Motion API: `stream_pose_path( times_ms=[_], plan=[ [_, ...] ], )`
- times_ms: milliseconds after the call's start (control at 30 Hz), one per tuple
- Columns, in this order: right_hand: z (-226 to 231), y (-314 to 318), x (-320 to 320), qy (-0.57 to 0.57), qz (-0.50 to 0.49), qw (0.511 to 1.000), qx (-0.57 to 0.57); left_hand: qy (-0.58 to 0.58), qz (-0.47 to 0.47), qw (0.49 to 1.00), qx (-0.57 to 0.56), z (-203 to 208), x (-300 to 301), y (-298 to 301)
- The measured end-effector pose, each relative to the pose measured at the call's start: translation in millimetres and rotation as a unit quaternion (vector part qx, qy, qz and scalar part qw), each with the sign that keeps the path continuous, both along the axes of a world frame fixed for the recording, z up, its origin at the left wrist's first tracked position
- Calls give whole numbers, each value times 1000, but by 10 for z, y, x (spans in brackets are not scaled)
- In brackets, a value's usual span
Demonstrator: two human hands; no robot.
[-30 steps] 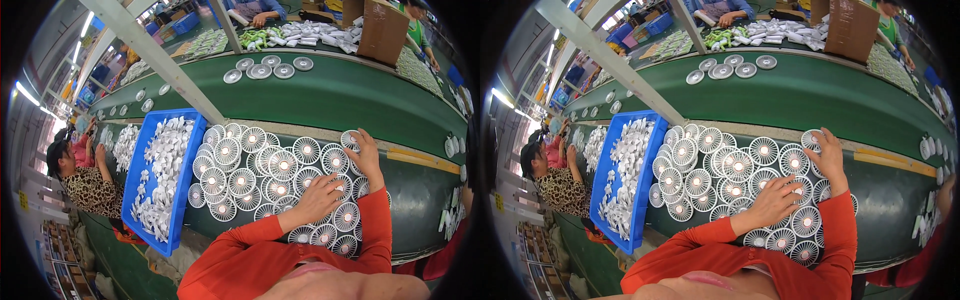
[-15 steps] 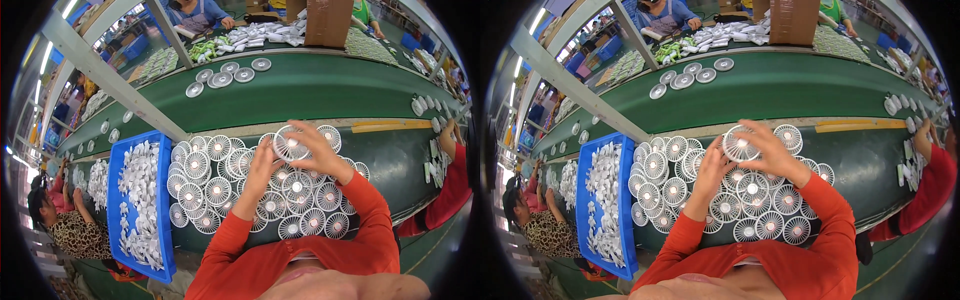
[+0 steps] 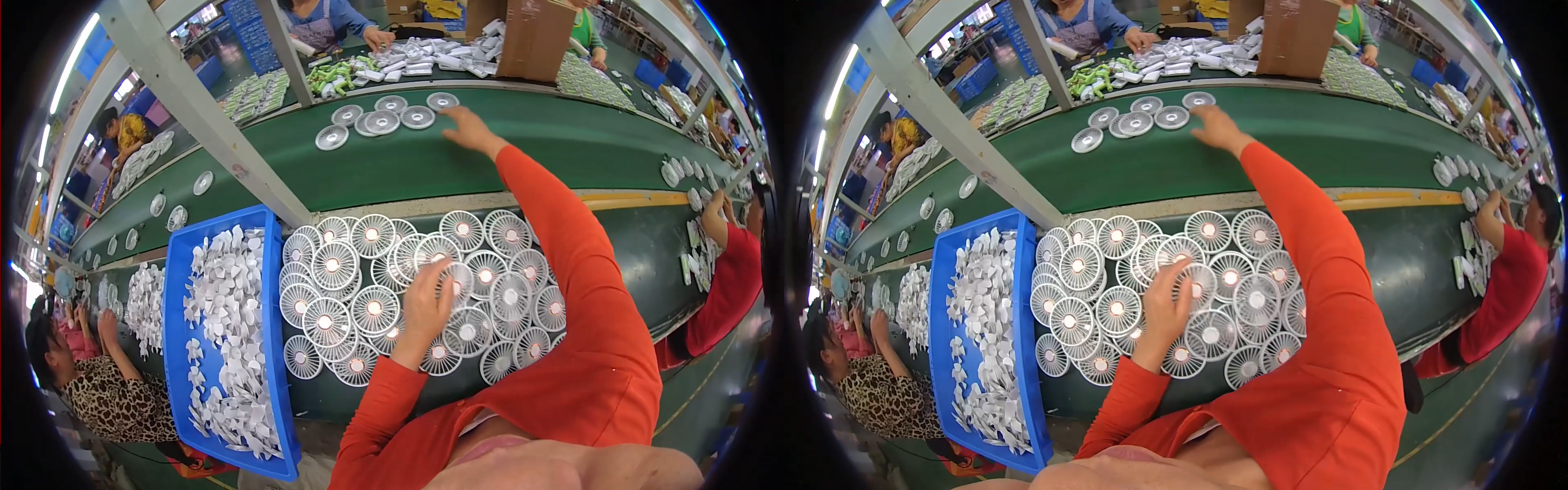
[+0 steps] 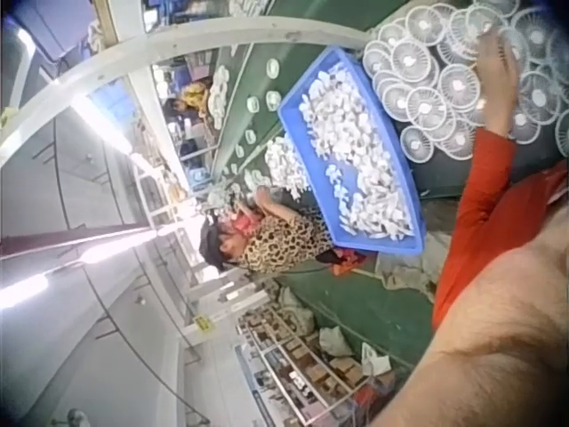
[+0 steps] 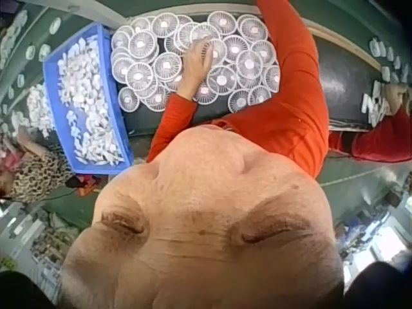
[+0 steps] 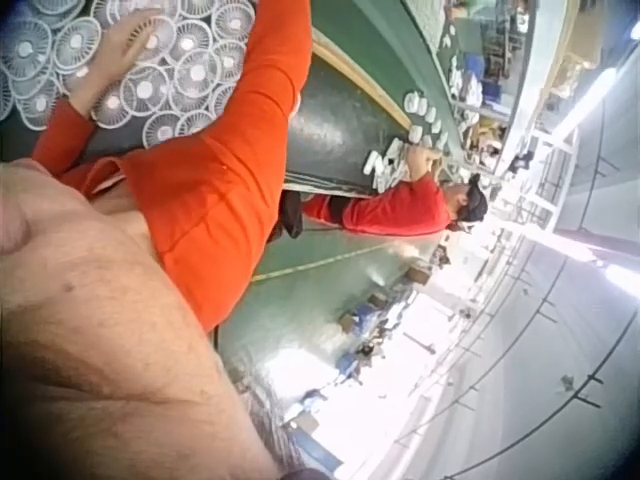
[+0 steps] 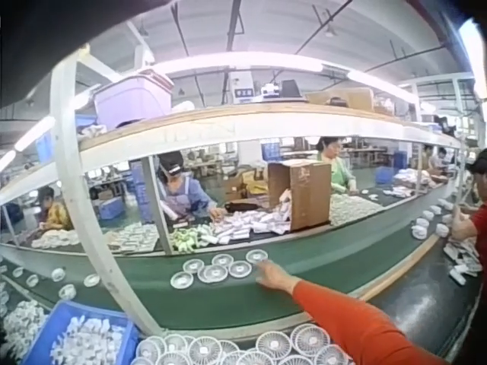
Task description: The person assembles portable fans by hand, fitting fan motor bodies and front covers together and placing the assembled fans onto the conveyor belt.
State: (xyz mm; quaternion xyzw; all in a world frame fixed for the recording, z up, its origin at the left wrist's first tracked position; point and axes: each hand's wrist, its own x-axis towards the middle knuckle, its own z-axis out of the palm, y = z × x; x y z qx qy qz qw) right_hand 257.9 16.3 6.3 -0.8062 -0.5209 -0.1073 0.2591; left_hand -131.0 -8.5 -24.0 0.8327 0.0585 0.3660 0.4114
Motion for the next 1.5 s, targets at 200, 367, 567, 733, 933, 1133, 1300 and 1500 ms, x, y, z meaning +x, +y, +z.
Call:
stream_pose_path(
  times_ms=[200,367,567,733,933,1133,1300,1500],
  plan=[
    [-77,519,890,70,-238,967,-66,10,-9,1000,-18,-10,-14,-55],
    [-295,856,892,169,-299,927,-148,51,1,998,-29,-41,-84,0],
    [-531,600,1072,90,-295,951,-5,45,-5,998,-43,-7,-38,22],
    [-472,813,947,-61,-128,975,169,42,-21,997,-65,6,-2,6],
    [-449,1295,48,-47,-4,995,-92,37,-11,998,-51,-9,-27,14],
    [-310,1301,-52,-89,-60,982,-157,43,-17,997,-54,-5,-33,-1],
    [-307,1278,-94,-25,39,998,-36,55,-16,996,-66,15,-54,28],
    [-20,1714,126,97,44,992,74,43,-4,998,-48,-34,-30,41]
  ],
)
